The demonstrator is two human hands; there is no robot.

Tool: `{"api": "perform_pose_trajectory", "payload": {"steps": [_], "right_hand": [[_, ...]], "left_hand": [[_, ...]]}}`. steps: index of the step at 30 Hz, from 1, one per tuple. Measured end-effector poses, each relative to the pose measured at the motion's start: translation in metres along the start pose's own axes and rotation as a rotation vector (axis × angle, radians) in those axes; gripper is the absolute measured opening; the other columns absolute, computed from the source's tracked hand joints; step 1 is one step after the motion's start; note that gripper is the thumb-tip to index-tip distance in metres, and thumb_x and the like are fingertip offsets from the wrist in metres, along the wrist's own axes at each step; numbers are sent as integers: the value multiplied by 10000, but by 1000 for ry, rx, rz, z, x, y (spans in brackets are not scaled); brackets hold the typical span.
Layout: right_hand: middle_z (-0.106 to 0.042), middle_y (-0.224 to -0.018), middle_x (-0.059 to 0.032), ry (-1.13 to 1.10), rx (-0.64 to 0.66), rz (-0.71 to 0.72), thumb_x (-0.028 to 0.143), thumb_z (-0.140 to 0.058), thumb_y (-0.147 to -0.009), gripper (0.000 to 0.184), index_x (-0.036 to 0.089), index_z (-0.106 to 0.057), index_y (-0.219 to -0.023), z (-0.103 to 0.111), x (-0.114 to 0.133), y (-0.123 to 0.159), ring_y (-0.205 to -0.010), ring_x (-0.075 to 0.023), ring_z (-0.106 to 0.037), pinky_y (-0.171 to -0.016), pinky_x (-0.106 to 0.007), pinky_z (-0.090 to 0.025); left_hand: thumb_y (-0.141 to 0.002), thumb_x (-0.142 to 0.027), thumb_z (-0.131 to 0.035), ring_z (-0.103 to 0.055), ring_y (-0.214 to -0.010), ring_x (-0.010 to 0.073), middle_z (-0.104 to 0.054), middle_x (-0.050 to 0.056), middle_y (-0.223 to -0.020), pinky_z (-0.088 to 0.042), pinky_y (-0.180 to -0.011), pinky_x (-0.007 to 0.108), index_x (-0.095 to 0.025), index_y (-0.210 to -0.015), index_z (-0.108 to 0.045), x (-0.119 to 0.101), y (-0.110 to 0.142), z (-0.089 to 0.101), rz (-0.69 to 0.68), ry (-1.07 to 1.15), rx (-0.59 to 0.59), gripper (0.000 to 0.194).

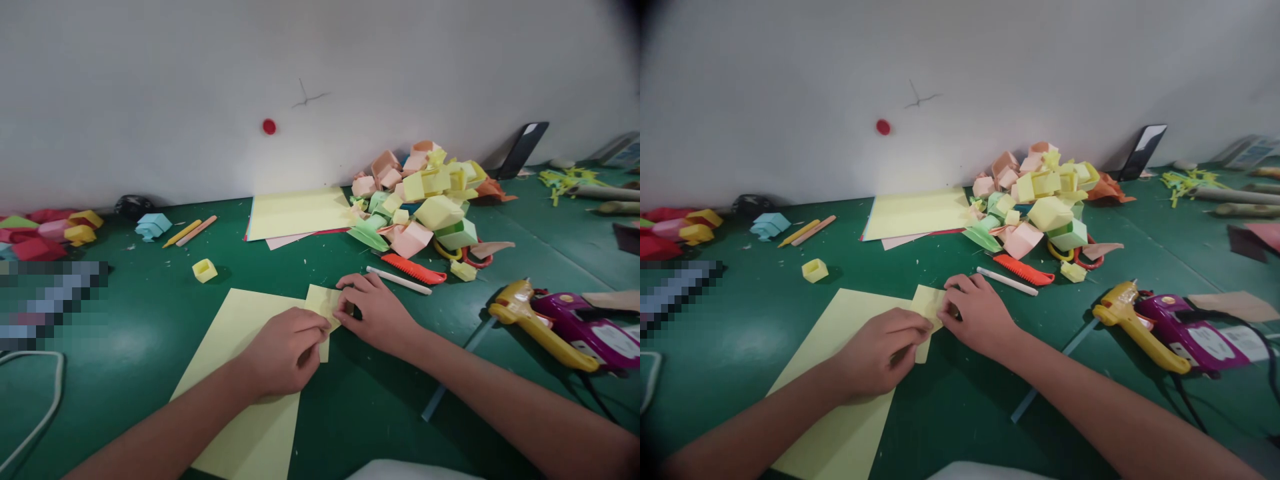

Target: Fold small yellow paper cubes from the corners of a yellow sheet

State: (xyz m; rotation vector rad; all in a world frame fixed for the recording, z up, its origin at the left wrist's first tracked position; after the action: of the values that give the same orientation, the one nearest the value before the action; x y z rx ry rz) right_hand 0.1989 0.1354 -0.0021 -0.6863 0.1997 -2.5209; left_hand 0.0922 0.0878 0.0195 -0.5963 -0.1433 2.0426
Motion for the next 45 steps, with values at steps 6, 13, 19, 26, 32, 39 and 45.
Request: {"api": "perform_pose_trajectory", "payload": {"steps": [6,13,19,26,32,39,45], "right_hand": [[-644,-1138,-70,26,-11,1,267,-655,-896,84,228,-659,-823,0,0,0,-1087,-262,-561,-1011,-475,-399],[-631,-1148,-68,-1,-5,9,293,-677,-880,94,222,-639,-832,3,1,1,-1062,-257,-554,-1005,-453,-390],[-601,-1190,-69,-48,17,-1,362,-753,-807,192,226,-633,-868,5,0,2,-1019,-255,-546,-1005,-458,-380],[-572,-1247,-61,-71,65,-76,346,-754,-793,210,251,-633,-936,0,-7,3,-1097,-283,-516,-1016,-502,-372],[-537,-1324,-29,-115,172,-187,203,-667,-783,279,294,-625,-1044,-6,-22,2,-1177,-302,-466,-1015,-543,-367],[-569,-1288,-44,-205,201,-99,22,-518,-715,466,268,-598,-1102,-8,-25,-3,-1244,-256,-496,-1122,-556,-249],[-576,-1295,-54,-245,157,-17,-14,-484,-772,483,258,-579,-1160,1,-19,2,-1284,-232,-483,-1143,-523,-254]], "left_hand": [[-853,-115,-508,-639,-1004,229,-712,96,-1078,-551,-890,383,-174,-961,-683,1,-1,-3,24,-9,35,214],[-875,-109,-507,-632,-1033,236,-713,92,-1084,-525,-929,409,-172,-990,-687,-1,-3,-7,31,-40,61,222],[-874,-128,-515,-620,-998,239,-721,66,-1018,-482,-921,433,-181,-959,-698,-1,-4,-7,40,-93,85,209],[-904,-165,-495,-599,-1047,245,-728,49,-1029,-411,-961,447,-193,-939,-703,-1,-5,-4,60,-106,80,213],[-907,-181,-508,-601,-1058,231,-736,23,-1069,-375,-989,443,-204,-956,-713,2,-4,-6,101,-88,110,213],[-903,-168,-513,-600,-1054,219,-740,19,-1074,-361,-999,425,-200,-947,-711,3,-3,-5,99,-66,76,205],[-903,-173,-522,-611,-1036,214,-728,26,-1085,-381,-992,415,-200,-939,-691,2,-2,-3,61,-77,48,175]]}}
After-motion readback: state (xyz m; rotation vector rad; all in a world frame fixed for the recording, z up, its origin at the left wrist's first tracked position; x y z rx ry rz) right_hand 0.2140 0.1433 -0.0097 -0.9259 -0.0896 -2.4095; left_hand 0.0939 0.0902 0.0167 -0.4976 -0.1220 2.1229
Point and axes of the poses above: each hand's wrist, its own y-axis away from the middle knuckle, its own z-axis out of the back of the hand, x = y × z, the point moved 10 cm from there along -y, towards the middle knuckle
